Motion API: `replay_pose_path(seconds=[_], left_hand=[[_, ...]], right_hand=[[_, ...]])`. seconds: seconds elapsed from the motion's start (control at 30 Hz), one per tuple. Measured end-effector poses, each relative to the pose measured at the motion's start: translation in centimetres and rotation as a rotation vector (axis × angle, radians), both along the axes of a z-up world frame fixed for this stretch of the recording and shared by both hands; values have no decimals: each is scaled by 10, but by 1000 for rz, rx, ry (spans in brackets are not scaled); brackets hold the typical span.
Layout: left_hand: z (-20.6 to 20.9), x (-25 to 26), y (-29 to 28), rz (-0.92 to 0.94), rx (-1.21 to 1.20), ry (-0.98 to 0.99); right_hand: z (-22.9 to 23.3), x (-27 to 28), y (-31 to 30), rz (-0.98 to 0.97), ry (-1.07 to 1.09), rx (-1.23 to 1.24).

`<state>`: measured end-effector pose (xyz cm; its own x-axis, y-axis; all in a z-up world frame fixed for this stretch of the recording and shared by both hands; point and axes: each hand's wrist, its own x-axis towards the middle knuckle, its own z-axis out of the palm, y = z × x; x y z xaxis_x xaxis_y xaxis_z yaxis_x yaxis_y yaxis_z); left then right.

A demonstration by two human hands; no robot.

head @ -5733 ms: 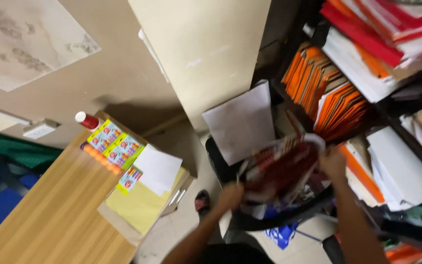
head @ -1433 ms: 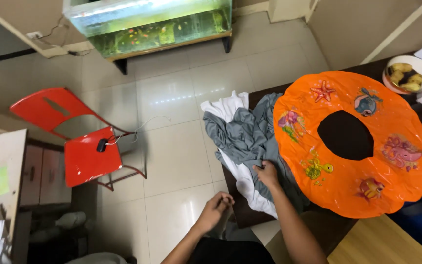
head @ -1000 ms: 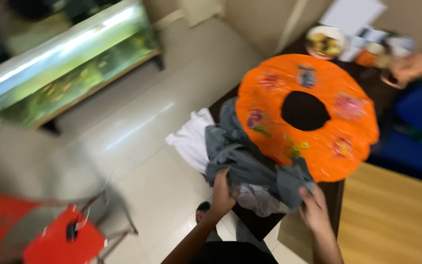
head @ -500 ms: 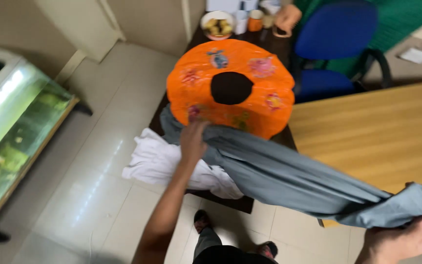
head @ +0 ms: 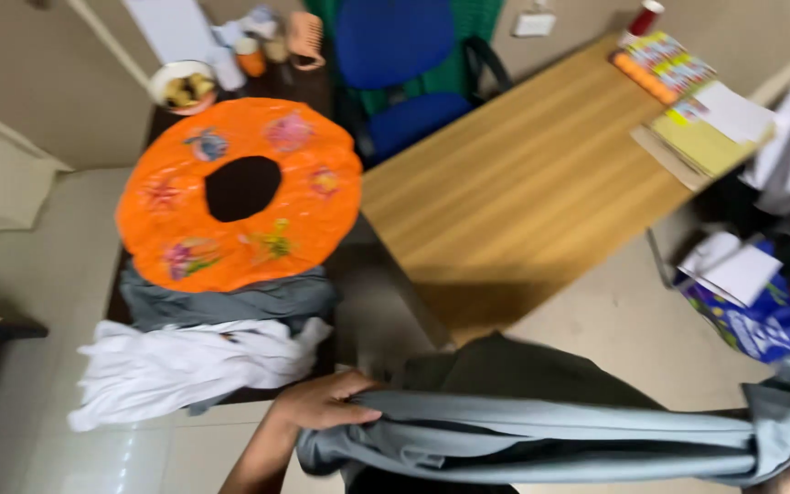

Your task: Organize papers and fold t-shirts on a desk.

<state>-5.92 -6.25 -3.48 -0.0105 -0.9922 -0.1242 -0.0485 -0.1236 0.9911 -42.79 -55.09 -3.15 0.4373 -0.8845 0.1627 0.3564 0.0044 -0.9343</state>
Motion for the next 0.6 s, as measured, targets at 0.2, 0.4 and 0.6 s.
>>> replay_pose_path(seconds=[0.2, 0.4, 0.6], left_hand=[[-67, -21, -66, -42, 213, -76], [-54, 79, -150, 9, 350, -475], [-42, 301, -293, 354, 422, -822]], right_hand=[[-144, -175, -178, 137, 702, -185], [-79, -41, -227, 543, 897, -150], [-25, 232, -301, 317, 739, -689]])
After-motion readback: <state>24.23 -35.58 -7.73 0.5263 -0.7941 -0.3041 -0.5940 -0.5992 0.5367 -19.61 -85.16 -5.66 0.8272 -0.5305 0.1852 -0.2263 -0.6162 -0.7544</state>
